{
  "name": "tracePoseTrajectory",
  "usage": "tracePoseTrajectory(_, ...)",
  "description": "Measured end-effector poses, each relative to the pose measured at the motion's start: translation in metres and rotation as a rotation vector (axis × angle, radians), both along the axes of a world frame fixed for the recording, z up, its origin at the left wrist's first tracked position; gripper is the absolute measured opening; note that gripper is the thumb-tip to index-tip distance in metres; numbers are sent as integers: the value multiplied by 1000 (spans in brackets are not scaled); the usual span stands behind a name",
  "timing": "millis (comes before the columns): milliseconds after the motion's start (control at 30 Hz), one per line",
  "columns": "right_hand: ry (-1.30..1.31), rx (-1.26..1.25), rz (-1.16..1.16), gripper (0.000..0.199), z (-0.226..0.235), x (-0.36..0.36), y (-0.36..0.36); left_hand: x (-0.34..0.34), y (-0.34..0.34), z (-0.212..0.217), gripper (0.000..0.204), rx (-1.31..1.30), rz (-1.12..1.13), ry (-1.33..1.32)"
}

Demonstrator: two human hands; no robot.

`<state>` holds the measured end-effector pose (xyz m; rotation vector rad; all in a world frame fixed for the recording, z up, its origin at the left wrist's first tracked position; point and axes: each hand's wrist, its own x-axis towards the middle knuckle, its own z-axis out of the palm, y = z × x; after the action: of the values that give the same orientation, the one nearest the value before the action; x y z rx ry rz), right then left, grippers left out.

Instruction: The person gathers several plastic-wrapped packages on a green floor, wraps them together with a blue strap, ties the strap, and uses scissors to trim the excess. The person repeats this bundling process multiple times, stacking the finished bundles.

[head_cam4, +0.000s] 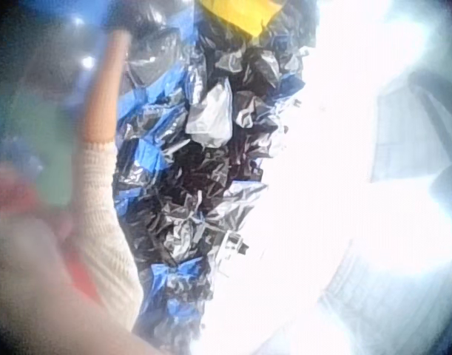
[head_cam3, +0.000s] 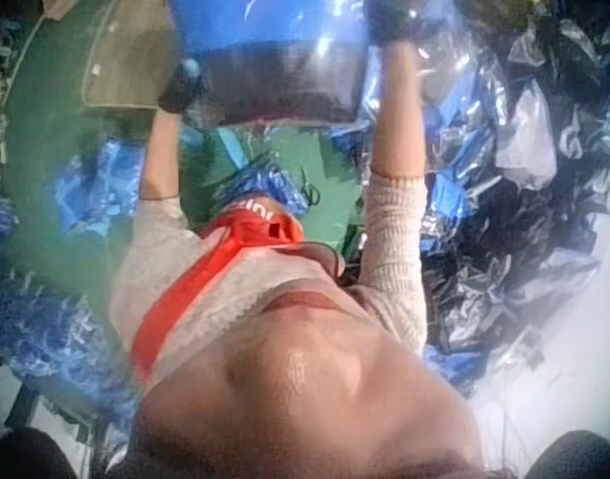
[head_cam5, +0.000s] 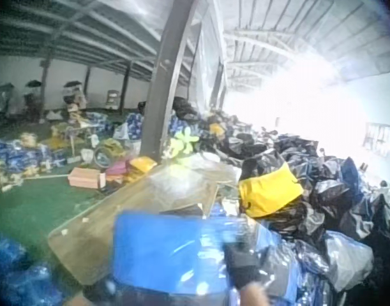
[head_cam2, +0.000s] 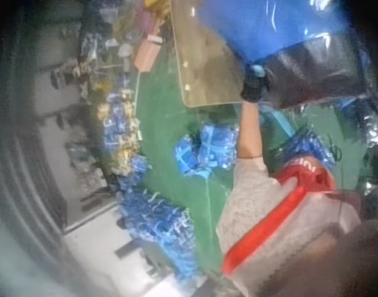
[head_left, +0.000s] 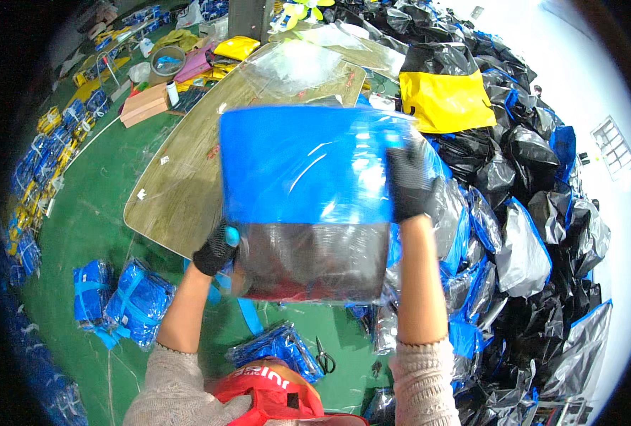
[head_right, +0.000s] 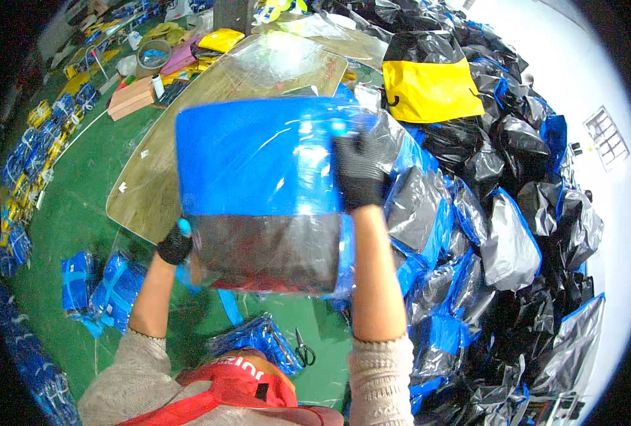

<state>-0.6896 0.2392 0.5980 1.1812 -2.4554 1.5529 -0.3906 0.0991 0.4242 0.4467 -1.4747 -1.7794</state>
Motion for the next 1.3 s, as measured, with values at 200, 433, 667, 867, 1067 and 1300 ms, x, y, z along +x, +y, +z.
tracePoseTrajectory(200, -268, 390, 393, 75, -84, 38, -49, 19, -35, -24, 31, 491, 86, -138)
tracePoseTrajectory(433, -743, 46, 282, 98, -191, 68, -61, 18, -88, -97, 70, 545, 122, -327)
tracePoseTrajectory(667, -848, 206, 339, 112, -203, 81, 24, 34, -18, -51, 68, 423, -194, -292)
tracePoseTrajectory(867, -799, -218, 73, 95, -222, 124, 262, 16, 129, -67, 50, 239, -250, -501)
tracePoseTrajectory(1067, -863, -485, -422, 89, -261, 144, 424, -86, 273, -81, 46, 260, -464, -535)
tracePoseTrajectory(1300, -860, -496, -546, 88, -371, 225, 479, -57, 317, -125, 61, 141, -725, -795)
